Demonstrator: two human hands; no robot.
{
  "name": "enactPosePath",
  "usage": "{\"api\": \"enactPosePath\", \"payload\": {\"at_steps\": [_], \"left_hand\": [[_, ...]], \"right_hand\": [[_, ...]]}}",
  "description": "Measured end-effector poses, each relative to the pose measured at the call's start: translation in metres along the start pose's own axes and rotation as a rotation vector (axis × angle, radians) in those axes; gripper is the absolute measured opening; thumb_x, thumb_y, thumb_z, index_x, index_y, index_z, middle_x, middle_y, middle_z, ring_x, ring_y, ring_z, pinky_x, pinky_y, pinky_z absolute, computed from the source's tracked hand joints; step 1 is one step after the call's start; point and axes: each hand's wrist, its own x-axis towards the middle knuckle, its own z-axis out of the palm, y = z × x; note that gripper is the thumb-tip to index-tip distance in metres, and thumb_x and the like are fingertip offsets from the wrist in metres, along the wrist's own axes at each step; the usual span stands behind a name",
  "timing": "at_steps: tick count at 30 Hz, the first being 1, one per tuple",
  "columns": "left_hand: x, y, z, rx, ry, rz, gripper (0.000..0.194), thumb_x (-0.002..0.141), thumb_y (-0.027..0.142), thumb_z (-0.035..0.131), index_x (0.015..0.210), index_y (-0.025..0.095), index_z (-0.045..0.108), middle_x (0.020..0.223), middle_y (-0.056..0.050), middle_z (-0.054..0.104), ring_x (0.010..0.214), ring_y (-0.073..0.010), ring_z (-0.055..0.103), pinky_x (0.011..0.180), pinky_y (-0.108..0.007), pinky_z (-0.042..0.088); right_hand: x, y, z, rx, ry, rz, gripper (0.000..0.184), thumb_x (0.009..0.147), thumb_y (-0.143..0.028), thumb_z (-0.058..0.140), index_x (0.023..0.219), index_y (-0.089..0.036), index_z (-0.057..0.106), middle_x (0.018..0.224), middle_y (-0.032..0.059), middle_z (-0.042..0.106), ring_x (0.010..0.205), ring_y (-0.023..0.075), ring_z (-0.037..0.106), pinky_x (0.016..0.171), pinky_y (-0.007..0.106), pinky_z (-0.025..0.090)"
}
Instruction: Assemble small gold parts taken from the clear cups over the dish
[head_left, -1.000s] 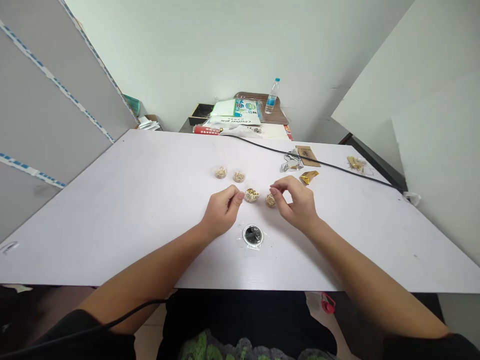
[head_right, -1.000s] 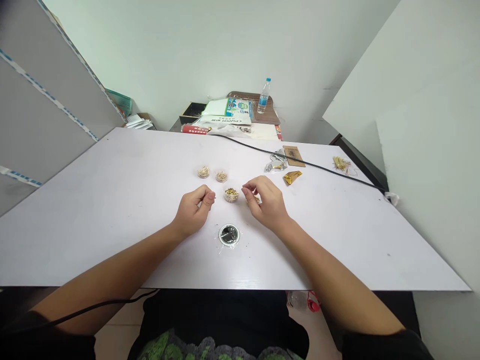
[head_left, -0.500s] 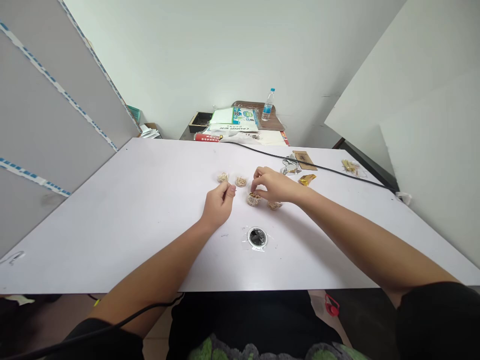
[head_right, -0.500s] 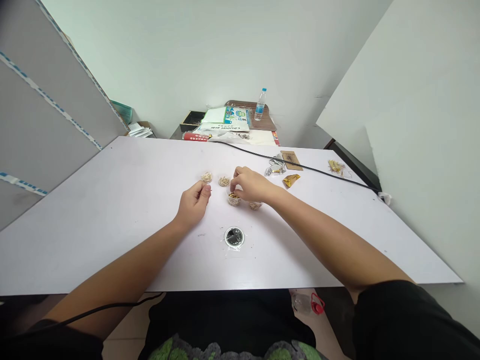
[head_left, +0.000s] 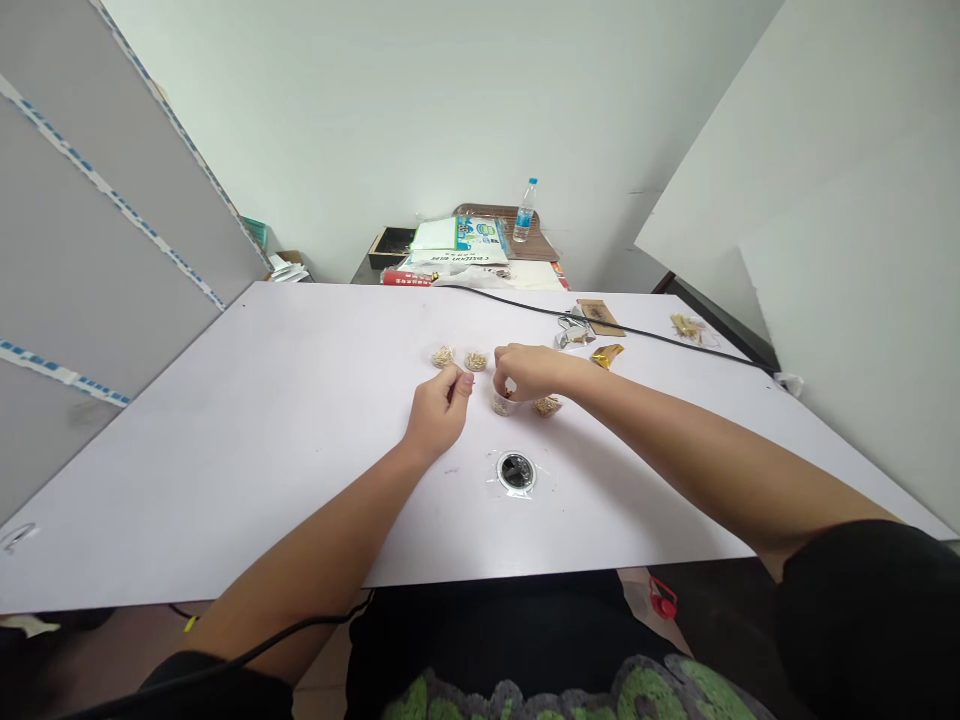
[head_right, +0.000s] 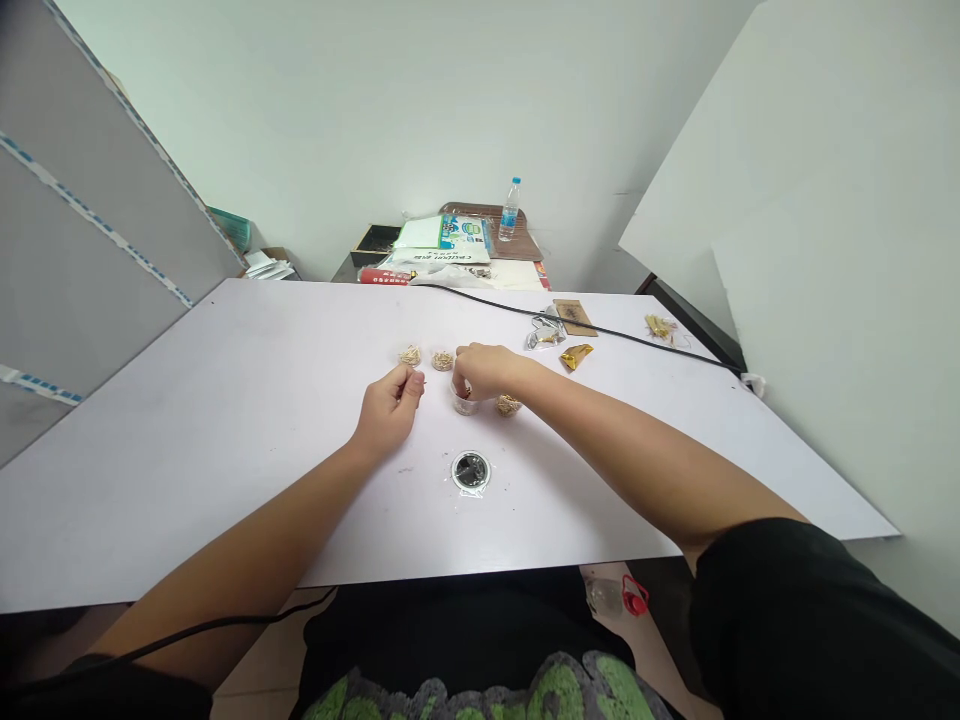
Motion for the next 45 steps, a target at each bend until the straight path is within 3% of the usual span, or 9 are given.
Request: {"api": "enactPosePath", "payload": {"at_steps": [3,10,17,27,31,35,38,41,45], "left_hand": [[0.000,-0.001,0.001,0.007,-0.007,0.002,0.036,0.097,0.040,0.044,0.070,0.017,0.042,0.060,0.003,0.041,0.056,-0.0094,0.036,0.056,-0.024,0.031],[0.000,-0.003,0.000,0.015,-0.020,0.001,0.037,0.097,0.041,0.043,0.070,0.017,0.041,0.059,0.003,0.040,0.056,-0.0094,0.036,0.056,-0.024,0.031],[0.001,-0.004,0.001,0.020,-0.036,-0.011,0.037,0.097,0.043,0.044,0.071,0.017,0.043,0.059,0.003,0.040,0.056,-0.0097,0.035,0.055,-0.024,0.030],[0.000,-0.003,0.000,0.015,-0.052,-0.014,0.037,0.097,0.044,0.044,0.071,0.017,0.045,0.059,0.003,0.040,0.055,-0.0098,0.035,0.055,-0.025,0.030],[-0.001,0.000,0.000,-0.018,-0.065,-0.038,0.037,0.097,0.043,0.045,0.071,0.017,0.045,0.059,0.003,0.041,0.055,-0.0096,0.035,0.054,-0.024,0.030],[-0.006,0.011,0.003,-0.141,-0.127,-0.094,0.039,0.097,0.045,0.045,0.071,0.016,0.046,0.060,0.002,0.047,0.056,-0.0096,0.040,0.056,-0.024,0.035],[-0.010,0.022,0.005,-0.261,-0.187,-0.089,0.041,0.098,0.045,0.045,0.069,0.016,0.049,0.064,-0.001,0.055,0.063,-0.0110,0.050,0.064,-0.025,0.042],[-0.013,0.031,0.006,-0.372,-0.249,-0.071,0.040,0.096,0.046,0.047,0.069,0.016,0.049,0.066,-0.002,0.057,0.066,-0.0115,0.053,0.069,-0.026,0.045],[-0.013,0.034,0.006,-0.366,-0.400,-0.098,0.044,0.094,0.048,0.050,0.064,0.015,0.048,0.065,-0.002,0.054,0.064,-0.0113,0.050,0.064,-0.026,0.043]], "right_hand": [[0.000,0.000,-0.002,-0.012,-0.058,-0.012,0.024,0.077,-0.017,0.062,0.095,-0.025,0.076,0.115,0.0094,0.061,0.102,0.0246,0.057,0.059,0.028,0.035],[0.003,0.000,0.003,-0.017,-0.042,0.010,0.023,0.079,-0.016,0.061,0.095,-0.022,0.075,0.112,0.0069,0.066,0.097,0.0218,0.060,0.059,0.026,0.034],[0.002,0.016,0.004,0.063,0.032,-0.006,0.018,0.082,-0.022,0.068,0.097,-0.018,0.076,0.112,0.0074,0.068,0.091,0.0195,0.062,0.063,0.026,0.037],[0.001,0.033,0.014,0.283,0.171,-0.045,0.013,0.082,-0.026,0.073,0.092,-0.020,0.078,0.116,0.0042,0.070,0.098,0.0195,0.064,0.079,0.028,0.044],[-0.011,0.041,0.020,0.291,0.361,-0.174,0.012,0.087,-0.024,0.067,0.092,-0.019,0.077,0.113,0.0075,0.068,0.095,0.0193,0.062,0.082,0.031,0.045],[-0.030,0.027,0.039,0.159,0.816,-0.371,0.020,0.094,-0.024,0.057,0.083,-0.016,0.071,0.099,0.0096,0.068,0.089,0.0201,0.058,0.076,0.034,0.043],[-0.040,0.003,0.060,0.088,1.041,-0.430,0.018,0.095,-0.020,0.053,0.081,-0.015,0.064,0.075,0.0053,0.062,0.071,0.0165,0.052,0.063,0.031,0.037],[-0.043,-0.016,0.079,0.187,1.095,-0.478,0.020,0.097,-0.017,0.048,0.080,-0.015,0.059,0.068,0.0032,0.058,0.062,0.0132,0.048,0.056,0.027,0.036],[-0.044,-0.021,0.092,0.279,1.098,-0.532,0.022,0.098,-0.019,0.044,0.080,-0.017,0.057,0.066,0.0020,0.058,0.059,0.0118,0.050,0.054,0.025,0.037]]}}
